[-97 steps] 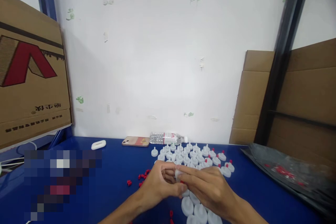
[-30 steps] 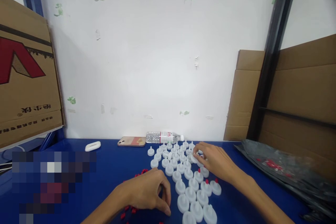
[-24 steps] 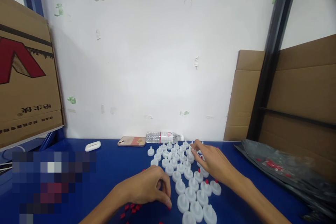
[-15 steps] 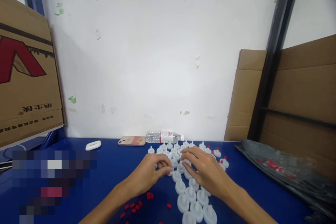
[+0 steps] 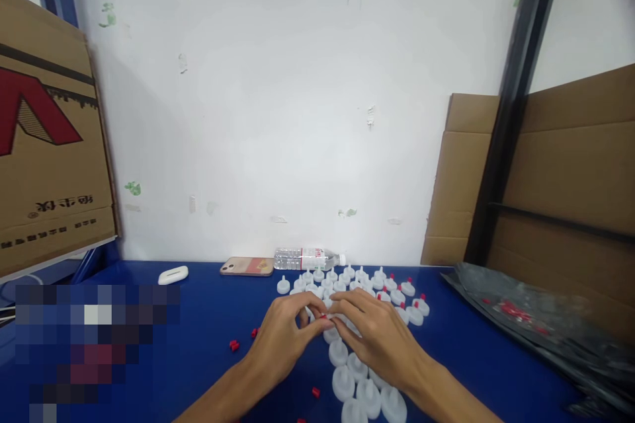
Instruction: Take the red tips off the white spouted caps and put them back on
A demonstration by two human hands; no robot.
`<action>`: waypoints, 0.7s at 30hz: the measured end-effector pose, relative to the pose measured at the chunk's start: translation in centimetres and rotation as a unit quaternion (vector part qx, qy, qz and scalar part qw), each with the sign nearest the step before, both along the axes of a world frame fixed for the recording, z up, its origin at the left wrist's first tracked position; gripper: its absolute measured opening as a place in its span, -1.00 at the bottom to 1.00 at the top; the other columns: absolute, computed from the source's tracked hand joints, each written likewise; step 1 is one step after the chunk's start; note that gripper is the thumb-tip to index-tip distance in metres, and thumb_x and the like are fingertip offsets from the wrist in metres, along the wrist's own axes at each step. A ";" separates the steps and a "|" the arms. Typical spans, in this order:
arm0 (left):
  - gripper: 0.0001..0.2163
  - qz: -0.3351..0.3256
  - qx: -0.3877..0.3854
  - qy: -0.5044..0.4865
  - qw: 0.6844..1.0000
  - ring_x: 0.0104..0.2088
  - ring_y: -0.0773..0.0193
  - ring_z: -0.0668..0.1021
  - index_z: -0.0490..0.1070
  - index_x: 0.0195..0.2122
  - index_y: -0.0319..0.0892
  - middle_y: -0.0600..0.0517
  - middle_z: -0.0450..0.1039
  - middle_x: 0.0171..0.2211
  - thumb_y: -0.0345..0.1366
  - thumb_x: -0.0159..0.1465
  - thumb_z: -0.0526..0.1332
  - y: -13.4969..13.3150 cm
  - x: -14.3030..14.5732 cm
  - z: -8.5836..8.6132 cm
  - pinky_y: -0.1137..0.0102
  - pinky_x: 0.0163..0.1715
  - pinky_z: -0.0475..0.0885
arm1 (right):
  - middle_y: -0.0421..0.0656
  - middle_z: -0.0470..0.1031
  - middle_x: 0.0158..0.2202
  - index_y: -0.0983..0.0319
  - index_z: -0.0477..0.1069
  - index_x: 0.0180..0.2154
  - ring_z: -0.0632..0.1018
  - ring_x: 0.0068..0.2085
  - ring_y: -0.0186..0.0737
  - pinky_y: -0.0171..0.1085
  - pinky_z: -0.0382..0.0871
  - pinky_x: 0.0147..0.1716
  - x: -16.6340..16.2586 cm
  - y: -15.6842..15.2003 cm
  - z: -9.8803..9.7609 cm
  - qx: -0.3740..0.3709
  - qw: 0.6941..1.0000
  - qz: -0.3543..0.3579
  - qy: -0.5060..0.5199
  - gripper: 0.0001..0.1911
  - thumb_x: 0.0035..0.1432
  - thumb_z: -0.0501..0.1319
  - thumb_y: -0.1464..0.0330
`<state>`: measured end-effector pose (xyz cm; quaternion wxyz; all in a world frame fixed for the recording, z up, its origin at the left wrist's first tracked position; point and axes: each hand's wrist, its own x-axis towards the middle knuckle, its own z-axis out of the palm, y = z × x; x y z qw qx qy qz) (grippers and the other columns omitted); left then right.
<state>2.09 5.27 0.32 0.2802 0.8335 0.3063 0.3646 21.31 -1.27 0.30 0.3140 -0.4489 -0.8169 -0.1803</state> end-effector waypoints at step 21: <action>-0.39 -0.181 -0.294 -0.165 0.924 -0.17 0.17 0.50 0.39 0.13 -0.13 -0.11 0.44 -0.05 -0.10 0.08 0.47 0.0 -0.3 0.6 0.58 -0.62 0.33 | -0.07 0.63 -0.07 0.20 0.43 -0.09 0.65 -0.21 -0.24 -0.30 0.49 -0.27 -0.1 -1.0 1.0 0.092 0.990 0.099 0.039 -0.85 0.31 0.18 0.47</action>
